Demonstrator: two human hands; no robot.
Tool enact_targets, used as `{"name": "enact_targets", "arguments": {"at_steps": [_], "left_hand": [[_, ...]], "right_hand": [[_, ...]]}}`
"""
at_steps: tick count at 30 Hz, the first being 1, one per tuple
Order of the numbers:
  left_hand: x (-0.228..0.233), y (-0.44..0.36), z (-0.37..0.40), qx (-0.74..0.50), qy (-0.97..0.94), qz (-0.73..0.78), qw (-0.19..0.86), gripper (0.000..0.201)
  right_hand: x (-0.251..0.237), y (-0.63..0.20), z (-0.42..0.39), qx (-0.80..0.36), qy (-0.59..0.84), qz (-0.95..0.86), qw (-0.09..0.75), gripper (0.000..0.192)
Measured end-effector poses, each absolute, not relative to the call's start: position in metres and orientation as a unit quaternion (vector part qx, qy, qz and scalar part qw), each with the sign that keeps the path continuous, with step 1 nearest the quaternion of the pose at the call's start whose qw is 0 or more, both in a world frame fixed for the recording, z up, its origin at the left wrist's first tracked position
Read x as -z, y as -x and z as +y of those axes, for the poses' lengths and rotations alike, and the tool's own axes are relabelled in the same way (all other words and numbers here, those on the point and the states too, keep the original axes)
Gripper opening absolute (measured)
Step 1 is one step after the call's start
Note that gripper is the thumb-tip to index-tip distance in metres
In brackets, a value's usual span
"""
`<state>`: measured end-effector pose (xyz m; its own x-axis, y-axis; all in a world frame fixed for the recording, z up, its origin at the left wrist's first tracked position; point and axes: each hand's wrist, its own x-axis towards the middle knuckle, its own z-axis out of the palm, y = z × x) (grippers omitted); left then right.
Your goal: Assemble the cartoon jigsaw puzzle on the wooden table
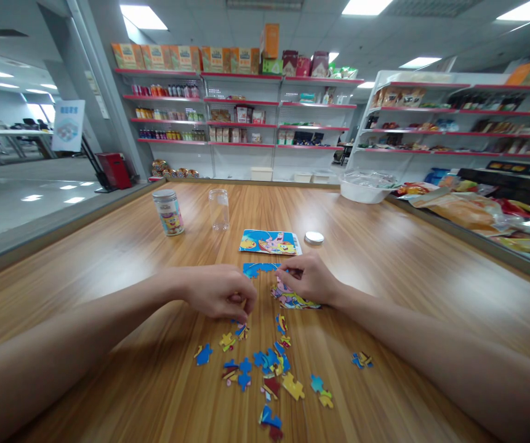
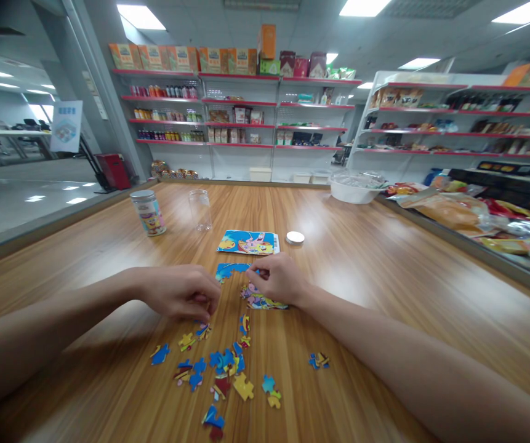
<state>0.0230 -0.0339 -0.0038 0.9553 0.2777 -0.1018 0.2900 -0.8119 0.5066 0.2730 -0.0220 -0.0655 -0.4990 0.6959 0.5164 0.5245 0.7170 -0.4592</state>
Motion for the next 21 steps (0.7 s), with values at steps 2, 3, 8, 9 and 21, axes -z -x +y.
{"name": "enact_targets", "arguments": {"at_steps": [2,3,8,9,21], "left_hand": [[0.003,-0.024,-0.035,0.022,-0.954,0.164,0.252,0.007],[0.004,-0.024,-0.035,0.028,-0.954,0.166,0.247,0.008],[0.010,-0.028,-0.034,-0.009,-0.963,0.155,0.222,0.005],[0.011,-0.029,-0.034,-0.028,-0.965,0.157,0.210,0.007],[0.016,-0.029,-0.033,-0.011,-0.952,0.226,0.204,0.015]], "right_hand": [[0.065,-0.272,-0.022,-0.122,0.356,-0.857,0.353,0.030],[0.065,-0.272,-0.023,-0.121,0.356,-0.857,0.352,0.030],[0.065,-0.272,-0.023,-0.114,0.357,-0.860,0.346,0.030],[0.065,-0.273,-0.023,-0.114,0.357,-0.860,0.347,0.030],[0.065,-0.274,-0.023,-0.120,0.346,-0.863,0.348,0.029]]}}
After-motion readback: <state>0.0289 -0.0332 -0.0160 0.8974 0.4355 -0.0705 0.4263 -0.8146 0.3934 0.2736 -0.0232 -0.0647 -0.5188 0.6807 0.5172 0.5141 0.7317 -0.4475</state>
